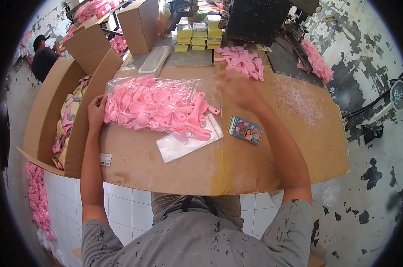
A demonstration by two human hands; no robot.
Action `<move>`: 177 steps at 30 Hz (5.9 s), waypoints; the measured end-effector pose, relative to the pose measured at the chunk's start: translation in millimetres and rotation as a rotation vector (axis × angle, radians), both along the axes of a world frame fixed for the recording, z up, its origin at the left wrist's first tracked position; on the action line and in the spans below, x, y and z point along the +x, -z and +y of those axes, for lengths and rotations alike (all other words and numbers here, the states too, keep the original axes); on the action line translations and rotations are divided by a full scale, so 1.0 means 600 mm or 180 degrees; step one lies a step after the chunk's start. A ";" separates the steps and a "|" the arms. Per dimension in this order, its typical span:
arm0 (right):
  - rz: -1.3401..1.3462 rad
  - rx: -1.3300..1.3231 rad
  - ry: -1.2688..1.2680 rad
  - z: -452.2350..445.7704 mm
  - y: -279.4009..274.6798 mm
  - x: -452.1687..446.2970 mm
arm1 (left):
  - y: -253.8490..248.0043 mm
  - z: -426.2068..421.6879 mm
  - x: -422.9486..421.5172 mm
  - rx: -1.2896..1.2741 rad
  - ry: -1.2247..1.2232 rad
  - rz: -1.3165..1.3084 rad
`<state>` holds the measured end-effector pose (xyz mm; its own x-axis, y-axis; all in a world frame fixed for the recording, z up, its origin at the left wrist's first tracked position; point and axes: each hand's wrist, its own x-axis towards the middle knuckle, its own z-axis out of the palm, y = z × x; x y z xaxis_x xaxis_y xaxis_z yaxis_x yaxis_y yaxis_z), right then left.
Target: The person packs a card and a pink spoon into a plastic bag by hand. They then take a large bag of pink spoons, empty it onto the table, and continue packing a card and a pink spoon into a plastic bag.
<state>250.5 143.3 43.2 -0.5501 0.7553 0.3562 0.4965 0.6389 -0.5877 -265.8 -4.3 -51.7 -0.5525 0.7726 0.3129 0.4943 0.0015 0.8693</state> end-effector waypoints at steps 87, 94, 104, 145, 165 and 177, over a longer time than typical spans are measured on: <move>-0.1260 0.0766 -0.1467 -0.149 0.029 -0.036 | -0.005 -0.003 0.010 0.0068 0.0031 -0.0082; -0.1857 -0.0587 -0.0872 -0.059 -0.049 0.046 | -0.014 -0.006 0.010 0.0259 0.0226 -0.0964; -0.0575 0.0716 -0.0791 -0.072 0.022 -0.026 | -0.011 0.000 0.008 0.0485 0.1802 -0.3658; -0.0541 -0.0312 -0.1375 -0.040 0.011 -0.021 | -0.011 0.011 0.026 0.0358 -0.0027 -0.1084; -0.0783 0.0750 -0.0922 0.006 -0.031 0.030 | -0.018 0.006 0.038 0.0281 -0.0037 -0.0882; -0.1035 -0.0212 -0.0215 0.000 -0.076 0.049 | -0.018 0.006 0.041 0.0336 0.0040 -0.1021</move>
